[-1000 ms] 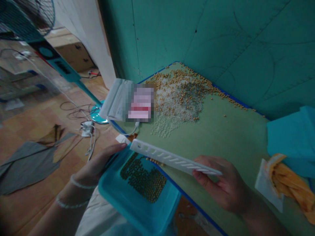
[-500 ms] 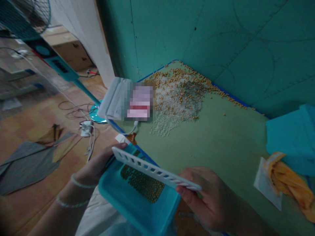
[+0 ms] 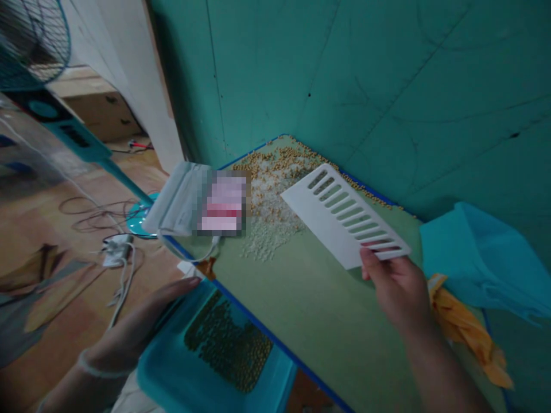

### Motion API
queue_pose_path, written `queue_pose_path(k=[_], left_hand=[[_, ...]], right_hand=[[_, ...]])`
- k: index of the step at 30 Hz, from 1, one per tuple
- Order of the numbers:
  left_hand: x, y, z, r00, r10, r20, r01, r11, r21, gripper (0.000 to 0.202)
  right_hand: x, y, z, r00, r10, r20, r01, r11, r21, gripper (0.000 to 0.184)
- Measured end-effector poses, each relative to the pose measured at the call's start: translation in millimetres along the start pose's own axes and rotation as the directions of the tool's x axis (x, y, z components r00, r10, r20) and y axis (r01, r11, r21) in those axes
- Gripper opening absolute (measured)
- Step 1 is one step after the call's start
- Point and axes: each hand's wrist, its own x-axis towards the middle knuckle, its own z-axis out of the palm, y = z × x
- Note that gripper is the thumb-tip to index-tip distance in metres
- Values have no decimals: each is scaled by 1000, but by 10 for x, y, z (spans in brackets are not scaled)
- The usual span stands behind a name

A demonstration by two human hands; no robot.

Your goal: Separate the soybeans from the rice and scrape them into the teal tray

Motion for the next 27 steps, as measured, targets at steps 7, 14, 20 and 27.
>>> queue_pose_path(k=[7,14,20,27], left_hand=[[-63,-35,60,997,54,49,-52,998,-47,24],[-116,-49,113,998,51,34,-49,997,-64,26],[-158,-52,139,1000,-9,-18,8,997,-73,27],[-186,-1,162,998,-31,-54,28,998,-63,35]], right_hand=[[106,13,29,985,157,-70,-163,983,-89,20],[62,7,113,988,154,-9,-153,968,-201,24],[25,-56,148,991,131,9,-126,970,-210,24],[-38,-112,174,994,96,44,-86,980,-182,22]])
